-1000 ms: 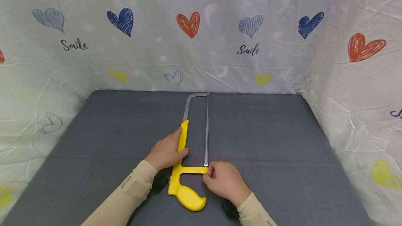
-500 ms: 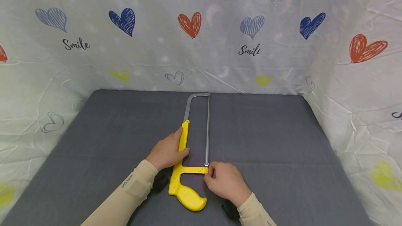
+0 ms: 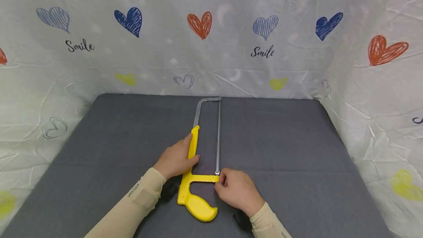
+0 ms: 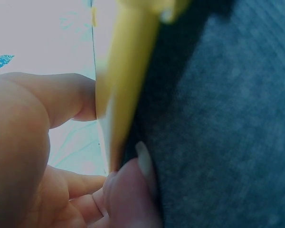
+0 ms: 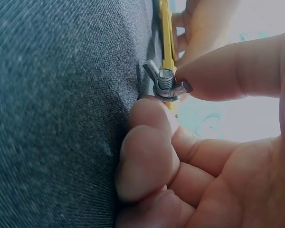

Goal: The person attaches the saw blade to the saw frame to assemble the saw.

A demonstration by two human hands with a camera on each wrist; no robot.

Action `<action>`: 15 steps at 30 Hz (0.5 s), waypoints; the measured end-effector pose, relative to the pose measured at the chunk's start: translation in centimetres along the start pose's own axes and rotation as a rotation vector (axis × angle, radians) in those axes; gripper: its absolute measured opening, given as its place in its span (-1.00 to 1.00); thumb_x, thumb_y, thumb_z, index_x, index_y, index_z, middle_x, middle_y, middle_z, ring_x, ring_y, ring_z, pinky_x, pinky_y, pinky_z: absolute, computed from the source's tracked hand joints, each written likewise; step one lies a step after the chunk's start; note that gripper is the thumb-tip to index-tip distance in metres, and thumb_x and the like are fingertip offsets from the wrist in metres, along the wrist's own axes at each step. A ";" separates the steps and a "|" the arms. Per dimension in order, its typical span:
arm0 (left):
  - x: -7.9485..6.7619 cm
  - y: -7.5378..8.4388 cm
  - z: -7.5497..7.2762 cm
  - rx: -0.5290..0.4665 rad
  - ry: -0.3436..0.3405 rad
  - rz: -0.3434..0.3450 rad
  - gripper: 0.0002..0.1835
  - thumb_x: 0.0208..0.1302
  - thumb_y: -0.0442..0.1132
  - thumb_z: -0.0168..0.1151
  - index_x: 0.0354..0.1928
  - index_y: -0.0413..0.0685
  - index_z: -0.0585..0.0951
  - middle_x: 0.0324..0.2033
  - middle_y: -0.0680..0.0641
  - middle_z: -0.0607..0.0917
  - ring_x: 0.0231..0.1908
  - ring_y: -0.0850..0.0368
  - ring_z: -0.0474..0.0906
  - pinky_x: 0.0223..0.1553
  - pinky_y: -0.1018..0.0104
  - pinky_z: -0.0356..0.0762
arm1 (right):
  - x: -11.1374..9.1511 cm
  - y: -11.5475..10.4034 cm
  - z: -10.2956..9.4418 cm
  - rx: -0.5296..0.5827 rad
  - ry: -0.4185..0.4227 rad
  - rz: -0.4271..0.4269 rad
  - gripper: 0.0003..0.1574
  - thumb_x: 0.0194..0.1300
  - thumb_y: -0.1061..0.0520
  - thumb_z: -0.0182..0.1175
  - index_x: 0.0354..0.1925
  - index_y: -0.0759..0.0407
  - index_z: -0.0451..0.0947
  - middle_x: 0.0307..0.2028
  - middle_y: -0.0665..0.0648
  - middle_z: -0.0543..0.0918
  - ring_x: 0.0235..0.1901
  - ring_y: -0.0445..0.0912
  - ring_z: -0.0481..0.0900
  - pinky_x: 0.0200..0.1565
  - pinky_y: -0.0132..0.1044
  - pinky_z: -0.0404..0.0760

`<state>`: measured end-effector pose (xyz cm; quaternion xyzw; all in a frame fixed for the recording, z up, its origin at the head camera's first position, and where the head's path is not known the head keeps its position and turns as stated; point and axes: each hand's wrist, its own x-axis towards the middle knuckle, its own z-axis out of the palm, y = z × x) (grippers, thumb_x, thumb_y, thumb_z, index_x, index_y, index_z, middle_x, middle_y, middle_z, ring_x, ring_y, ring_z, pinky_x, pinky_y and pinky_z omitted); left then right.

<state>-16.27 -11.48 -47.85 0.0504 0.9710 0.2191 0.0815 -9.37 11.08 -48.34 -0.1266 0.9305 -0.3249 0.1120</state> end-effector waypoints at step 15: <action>0.1 0.1 0.1 -0.005 0.005 -0.011 -0.04 0.24 0.07 0.26 0.58 -0.10 0.10 0.29 -0.22 0.54 -0.16 -0.06 0.63 0.05 -0.01 0.63 | 0.0 0.1 -0.1 -0.031 -0.007 -0.018 -0.81 0.28 0.03 0.27 -0.47 -0.11 0.50 -0.72 -0.16 0.34 -0.76 -0.24 0.27 -0.65 -0.36 0.24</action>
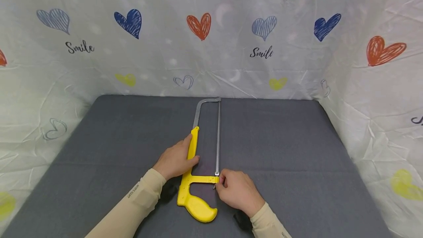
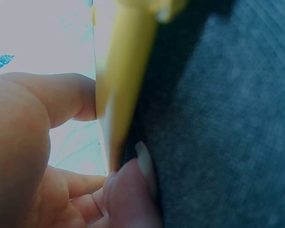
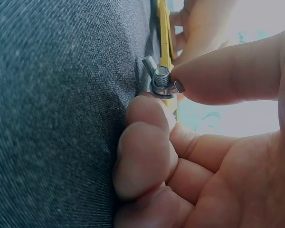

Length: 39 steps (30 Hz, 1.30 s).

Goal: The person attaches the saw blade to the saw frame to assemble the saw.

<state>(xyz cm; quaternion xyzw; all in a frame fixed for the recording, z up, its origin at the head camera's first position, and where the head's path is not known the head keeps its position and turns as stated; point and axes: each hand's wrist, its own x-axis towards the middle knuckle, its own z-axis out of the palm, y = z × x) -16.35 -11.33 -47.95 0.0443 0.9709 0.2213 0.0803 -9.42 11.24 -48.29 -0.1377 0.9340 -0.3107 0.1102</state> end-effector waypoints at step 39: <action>0.1 0.0 -0.3 0.011 -0.018 0.003 -0.05 0.28 0.09 0.24 0.59 -0.11 0.08 0.31 -0.24 0.52 -0.06 -0.15 0.66 0.07 -0.06 0.60 | 0.2 0.2 -0.4 0.025 -0.062 0.006 -0.88 0.33 0.08 0.24 -0.38 -0.09 0.55 -0.67 -0.12 0.40 -0.73 -0.20 0.32 -0.65 -0.33 0.27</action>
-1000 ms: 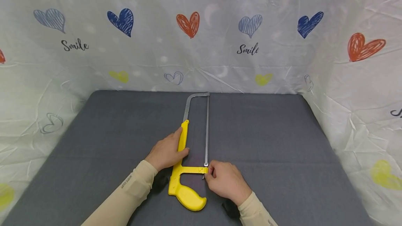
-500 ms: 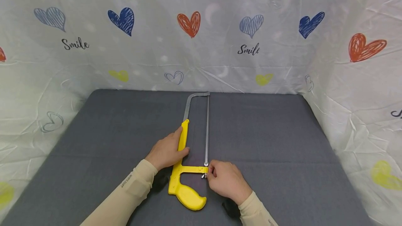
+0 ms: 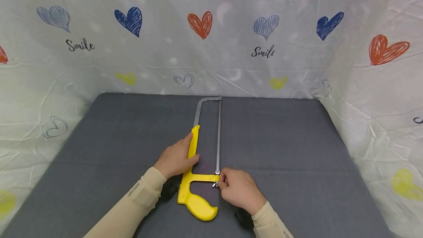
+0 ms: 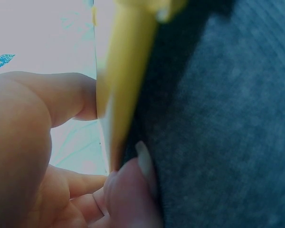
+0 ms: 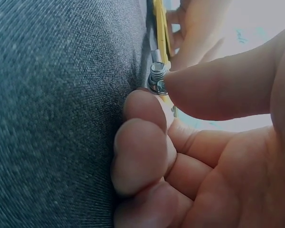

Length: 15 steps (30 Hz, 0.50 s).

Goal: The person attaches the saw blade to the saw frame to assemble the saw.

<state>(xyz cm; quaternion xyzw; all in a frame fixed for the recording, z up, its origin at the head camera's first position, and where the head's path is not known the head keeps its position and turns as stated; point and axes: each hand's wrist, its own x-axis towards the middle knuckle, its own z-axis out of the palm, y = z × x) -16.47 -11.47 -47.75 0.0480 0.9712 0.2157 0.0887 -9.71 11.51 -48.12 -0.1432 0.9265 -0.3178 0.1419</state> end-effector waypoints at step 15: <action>0.0 0.1 0.1 0.003 -0.003 0.001 -0.06 0.28 0.08 0.24 0.59 -0.12 0.09 0.33 -0.24 0.51 -0.02 -0.18 0.65 0.10 -0.07 0.59 | -0.2 -0.2 -0.3 -0.002 -0.002 -0.025 -0.88 0.34 0.10 0.28 -0.36 -0.05 0.55 -0.65 -0.11 0.43 -0.70 -0.21 0.33 -0.63 -0.34 0.28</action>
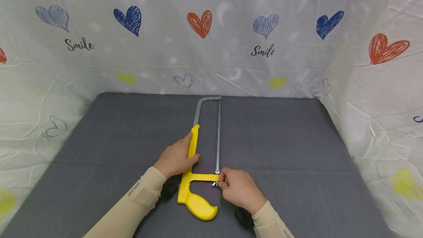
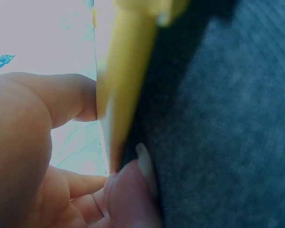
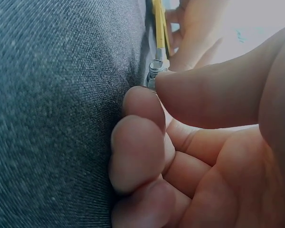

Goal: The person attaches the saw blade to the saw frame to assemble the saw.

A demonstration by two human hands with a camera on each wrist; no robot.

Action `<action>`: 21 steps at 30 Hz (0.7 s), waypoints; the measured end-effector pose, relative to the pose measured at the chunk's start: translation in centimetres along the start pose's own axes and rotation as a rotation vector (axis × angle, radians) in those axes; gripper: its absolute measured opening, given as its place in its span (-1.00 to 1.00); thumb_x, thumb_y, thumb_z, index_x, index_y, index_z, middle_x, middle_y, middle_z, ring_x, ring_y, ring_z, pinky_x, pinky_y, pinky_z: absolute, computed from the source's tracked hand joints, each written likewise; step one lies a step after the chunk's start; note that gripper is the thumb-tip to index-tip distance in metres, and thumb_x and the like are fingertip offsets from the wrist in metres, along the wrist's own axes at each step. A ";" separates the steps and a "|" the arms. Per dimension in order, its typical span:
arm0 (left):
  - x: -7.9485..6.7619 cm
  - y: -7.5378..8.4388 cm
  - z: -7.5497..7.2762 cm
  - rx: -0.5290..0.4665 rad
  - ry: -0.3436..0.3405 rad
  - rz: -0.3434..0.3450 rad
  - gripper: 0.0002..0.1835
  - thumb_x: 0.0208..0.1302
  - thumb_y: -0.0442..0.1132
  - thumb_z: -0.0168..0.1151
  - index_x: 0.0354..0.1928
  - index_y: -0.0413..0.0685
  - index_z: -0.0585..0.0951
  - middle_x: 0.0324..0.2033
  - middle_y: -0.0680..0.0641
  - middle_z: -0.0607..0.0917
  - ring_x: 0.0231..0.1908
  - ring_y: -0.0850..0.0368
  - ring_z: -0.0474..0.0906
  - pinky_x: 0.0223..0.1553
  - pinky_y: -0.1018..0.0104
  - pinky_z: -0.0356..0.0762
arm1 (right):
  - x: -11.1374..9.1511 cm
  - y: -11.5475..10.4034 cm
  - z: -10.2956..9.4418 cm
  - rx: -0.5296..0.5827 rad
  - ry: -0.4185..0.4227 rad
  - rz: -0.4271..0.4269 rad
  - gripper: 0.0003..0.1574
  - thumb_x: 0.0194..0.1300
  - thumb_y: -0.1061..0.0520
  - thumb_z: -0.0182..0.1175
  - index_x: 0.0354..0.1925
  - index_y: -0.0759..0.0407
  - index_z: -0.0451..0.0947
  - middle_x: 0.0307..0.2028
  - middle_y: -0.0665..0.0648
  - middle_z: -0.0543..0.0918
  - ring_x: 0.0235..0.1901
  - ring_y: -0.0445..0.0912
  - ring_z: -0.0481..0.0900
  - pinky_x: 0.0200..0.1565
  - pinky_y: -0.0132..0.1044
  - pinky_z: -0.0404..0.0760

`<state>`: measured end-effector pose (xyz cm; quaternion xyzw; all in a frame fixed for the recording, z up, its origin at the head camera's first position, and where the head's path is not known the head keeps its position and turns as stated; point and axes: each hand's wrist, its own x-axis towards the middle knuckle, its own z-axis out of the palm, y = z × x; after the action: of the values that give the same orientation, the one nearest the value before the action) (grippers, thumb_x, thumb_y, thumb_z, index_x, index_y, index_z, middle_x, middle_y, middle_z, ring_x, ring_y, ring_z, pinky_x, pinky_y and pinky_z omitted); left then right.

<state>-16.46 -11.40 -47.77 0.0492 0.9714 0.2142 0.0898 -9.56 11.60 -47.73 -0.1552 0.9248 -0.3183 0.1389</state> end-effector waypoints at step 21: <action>0.1 -0.2 0.2 -0.007 0.000 -0.002 -0.05 0.27 0.08 0.24 0.59 -0.10 0.08 0.34 -0.24 0.50 0.01 -0.20 0.64 0.11 -0.09 0.58 | 0.1 0.4 0.5 -0.001 0.012 0.008 -0.89 0.31 0.11 0.31 -0.35 -0.05 0.56 -0.63 -0.11 0.46 -0.69 -0.20 0.35 -0.60 -0.34 0.32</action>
<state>-16.49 -11.47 -48.06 0.0479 0.9707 0.2175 0.0901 -9.58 11.61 -48.39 -0.1495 0.9264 -0.3184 0.1344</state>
